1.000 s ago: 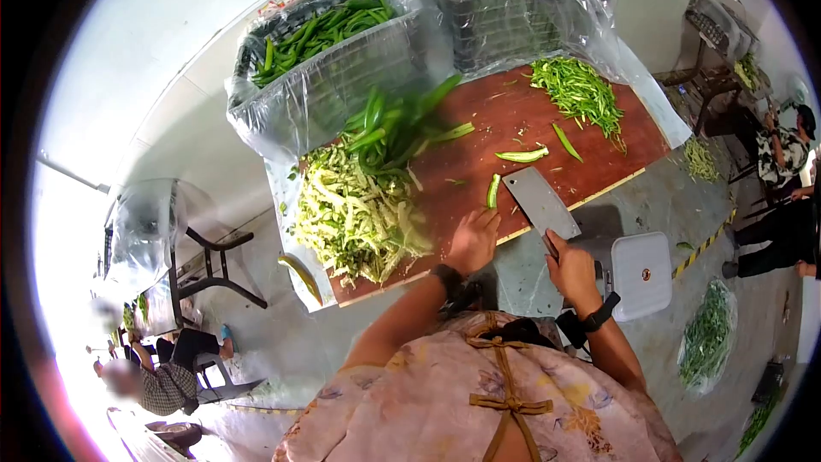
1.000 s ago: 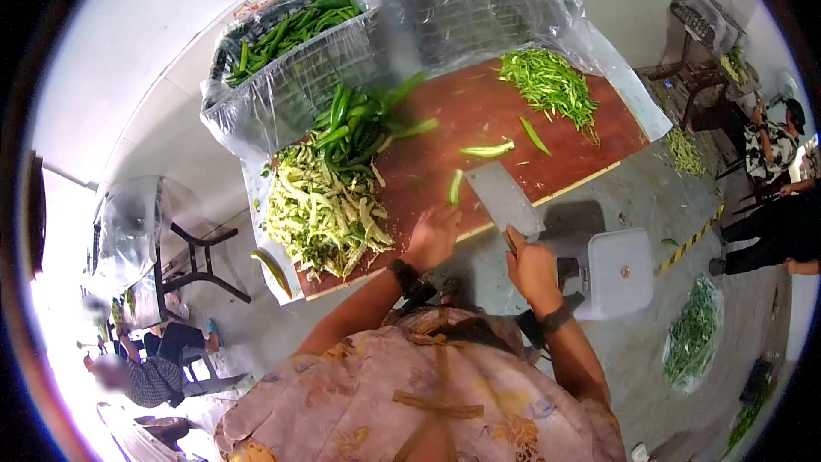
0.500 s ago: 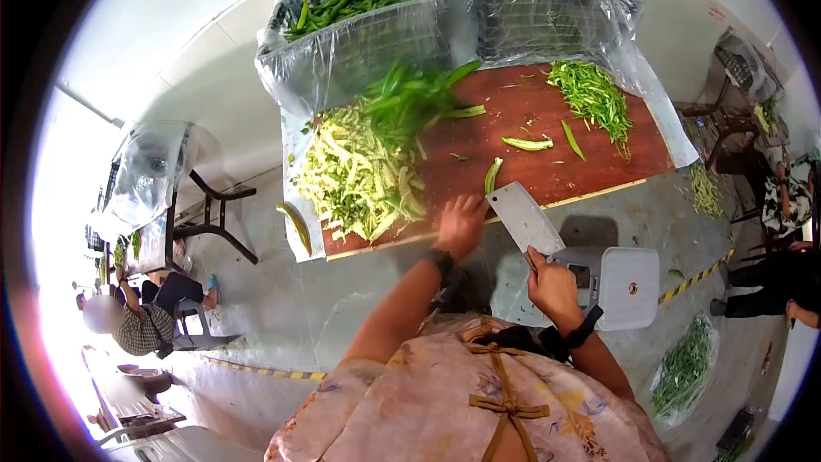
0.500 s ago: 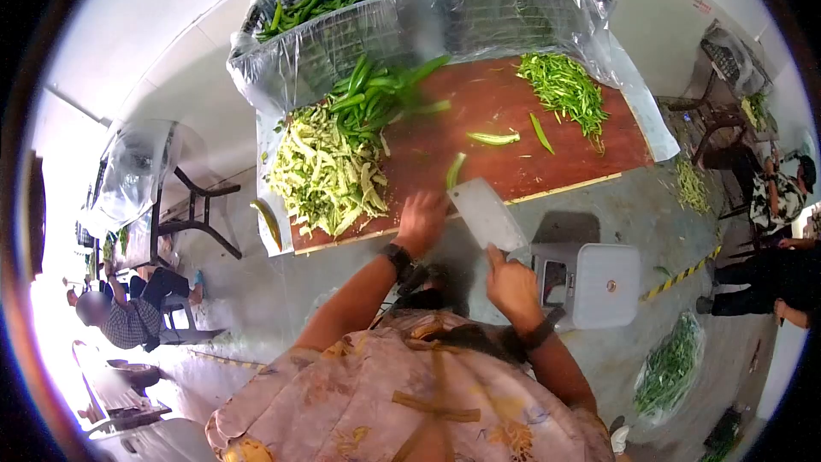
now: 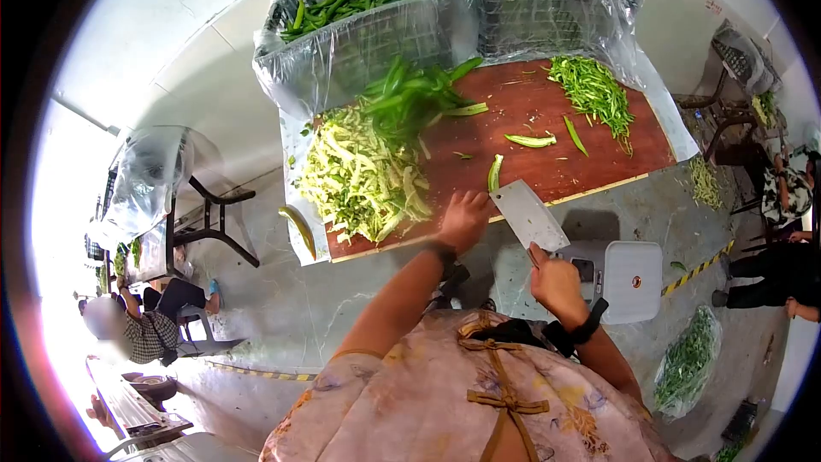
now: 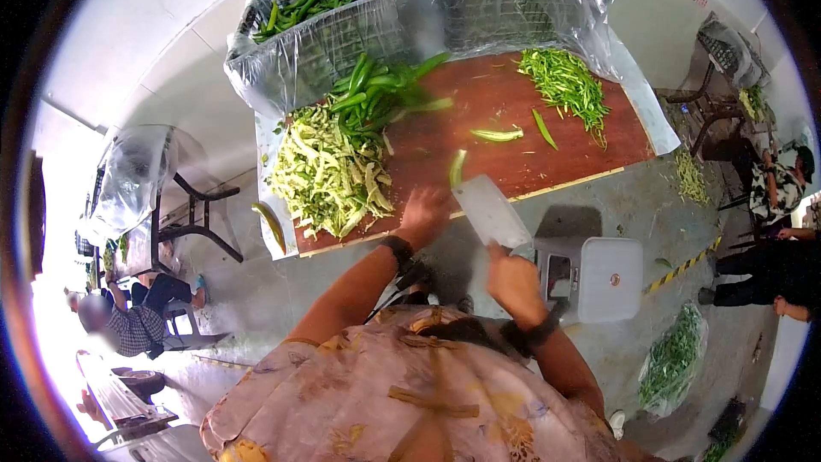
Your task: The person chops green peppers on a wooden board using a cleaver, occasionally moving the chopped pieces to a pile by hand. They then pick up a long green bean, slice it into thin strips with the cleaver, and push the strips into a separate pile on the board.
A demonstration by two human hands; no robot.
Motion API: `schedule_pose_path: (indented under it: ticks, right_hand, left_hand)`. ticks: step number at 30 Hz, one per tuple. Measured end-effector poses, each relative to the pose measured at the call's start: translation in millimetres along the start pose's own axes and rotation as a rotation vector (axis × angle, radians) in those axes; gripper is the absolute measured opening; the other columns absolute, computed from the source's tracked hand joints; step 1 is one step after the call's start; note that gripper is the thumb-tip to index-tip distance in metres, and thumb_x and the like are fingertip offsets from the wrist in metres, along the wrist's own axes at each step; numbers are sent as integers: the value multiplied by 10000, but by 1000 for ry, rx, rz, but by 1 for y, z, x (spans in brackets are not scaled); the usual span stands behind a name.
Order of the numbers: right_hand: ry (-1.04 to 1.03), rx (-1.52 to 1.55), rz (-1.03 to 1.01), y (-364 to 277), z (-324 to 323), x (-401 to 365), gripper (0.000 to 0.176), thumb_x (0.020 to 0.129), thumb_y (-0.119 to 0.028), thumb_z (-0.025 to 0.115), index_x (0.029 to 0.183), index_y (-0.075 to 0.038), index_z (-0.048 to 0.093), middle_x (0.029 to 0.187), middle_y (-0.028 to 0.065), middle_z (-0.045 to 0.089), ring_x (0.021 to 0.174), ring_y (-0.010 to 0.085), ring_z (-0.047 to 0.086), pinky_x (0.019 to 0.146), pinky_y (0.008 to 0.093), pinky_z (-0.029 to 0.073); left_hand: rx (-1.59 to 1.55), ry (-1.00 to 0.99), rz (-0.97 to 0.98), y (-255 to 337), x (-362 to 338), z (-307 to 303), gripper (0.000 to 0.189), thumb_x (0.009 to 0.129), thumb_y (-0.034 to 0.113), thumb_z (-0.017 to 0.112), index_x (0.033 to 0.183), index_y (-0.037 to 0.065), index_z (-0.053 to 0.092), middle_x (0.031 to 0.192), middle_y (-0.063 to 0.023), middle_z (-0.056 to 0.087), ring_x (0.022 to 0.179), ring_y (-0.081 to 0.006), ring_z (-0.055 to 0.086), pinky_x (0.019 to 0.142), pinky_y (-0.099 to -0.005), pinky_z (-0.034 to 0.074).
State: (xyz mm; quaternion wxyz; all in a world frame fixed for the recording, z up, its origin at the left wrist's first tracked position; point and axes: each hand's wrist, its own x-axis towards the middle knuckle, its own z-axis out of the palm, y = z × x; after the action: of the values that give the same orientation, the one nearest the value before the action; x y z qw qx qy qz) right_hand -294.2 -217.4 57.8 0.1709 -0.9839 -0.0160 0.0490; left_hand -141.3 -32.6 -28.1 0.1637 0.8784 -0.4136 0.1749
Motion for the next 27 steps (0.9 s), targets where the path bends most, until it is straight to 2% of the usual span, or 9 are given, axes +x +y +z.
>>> schedule_pose_path:
  ticks: [1,3,6,9,11,13,15,27]
  right_hand:
    - [-2,-2,1,1,0,-2,417,791,-101,497,1195,-10,546,674,229,619,618,381,630,574,491,496]
    - [28,44,25,0,1,-5,452,800,-154,573,1240,-53,547,727,229,629,643,377,622,607,484,493]
    - [19,9,40,-5,9,7,461,801,-155,576,1249,-55,541,726,234,628,638,380,622,605,486,494]
    - [-28,-36,54,-12,15,9,441,796,-102,501,1231,-29,514,683,215,622,619,380,627,593,474,502]
    - [-13,-45,57,-10,24,5,465,792,-100,501,1251,-31,495,677,212,621,616,380,626,588,472,502]
    - [2,-54,55,-11,27,4,490,787,-98,501,1272,-33,476,672,208,619,613,381,624,583,470,502]
    - [32,16,113,-15,28,6,482,802,-158,577,1271,-61,525,699,213,620,622,377,613,591,474,494]
    - [76,14,112,-22,35,22,456,800,-138,577,1246,-51,547,681,207,617,620,382,610,598,486,487]
  left_hand:
    - [-29,1,-2,-1,0,1,232,719,143,607,948,119,625,983,-67,546,951,-280,525,843,-463,423]
    - [-23,-7,-4,-1,0,0,235,711,141,617,943,106,625,995,-69,548,955,-281,522,843,-461,422]
    - [-14,-36,11,-1,1,-5,232,706,144,628,931,86,624,1012,-73,553,967,-281,518,845,-458,418]
    - [-10,-19,42,-2,3,-9,218,715,156,625,919,77,627,1015,-74,555,972,-281,515,837,-457,414]
    - [-16,18,65,-1,4,-9,210,722,164,620,913,76,629,1013,-74,555,970,-281,515,828,-456,414]
    - [23,-18,47,0,6,-11,253,711,150,610,961,140,651,967,-34,563,981,-222,521,826,-391,411]
    - [7,-37,48,0,6,-13,252,709,147,610,958,140,652,963,-33,561,986,-225,519,826,-393,411]
    - [78,-3,57,-2,4,-7,195,729,166,613,915,143,667,935,-40,551,993,-237,513,849,-415,401]
